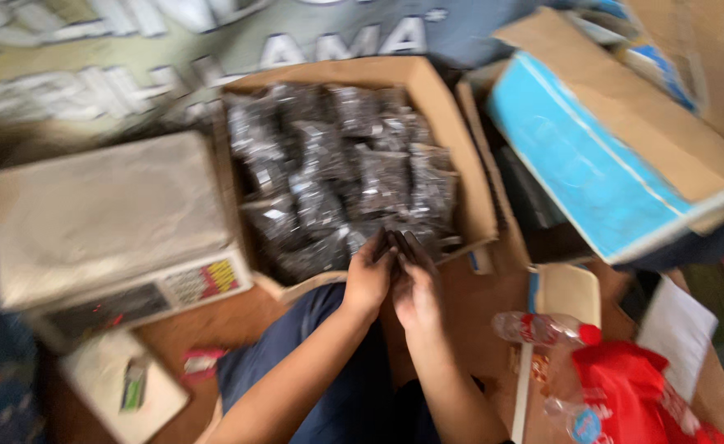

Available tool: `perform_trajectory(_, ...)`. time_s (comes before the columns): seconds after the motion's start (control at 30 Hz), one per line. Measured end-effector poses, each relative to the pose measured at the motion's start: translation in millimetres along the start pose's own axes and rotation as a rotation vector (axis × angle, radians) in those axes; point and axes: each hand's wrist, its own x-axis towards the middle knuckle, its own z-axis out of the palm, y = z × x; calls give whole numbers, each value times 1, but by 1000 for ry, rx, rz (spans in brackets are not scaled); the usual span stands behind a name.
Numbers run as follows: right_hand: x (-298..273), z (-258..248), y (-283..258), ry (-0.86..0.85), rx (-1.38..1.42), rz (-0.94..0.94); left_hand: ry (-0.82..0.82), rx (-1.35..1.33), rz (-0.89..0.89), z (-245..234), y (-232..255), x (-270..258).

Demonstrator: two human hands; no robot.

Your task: The person scoops nails from a large cardboard box into small plastic bags, weighs them on a digital scale, and seals the bags with a pink stapler. The sealed packages are then placed into a separate cardboard box.

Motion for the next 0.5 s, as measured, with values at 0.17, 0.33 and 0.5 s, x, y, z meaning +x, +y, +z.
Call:
perform_trajectory(0.17, -74, 60, 68, -179, -35, 93, 143, -3, 170, -130, -34, -34)
perform_trajectory(0.33, -137, 100, 193, -370, -164, 283, 290, 20, 372, -279, -69, -88)
perform_trajectory(0.5, -135, 103, 369, -894, -1290, 217, 597, 649, 186, -442, -127, -119)
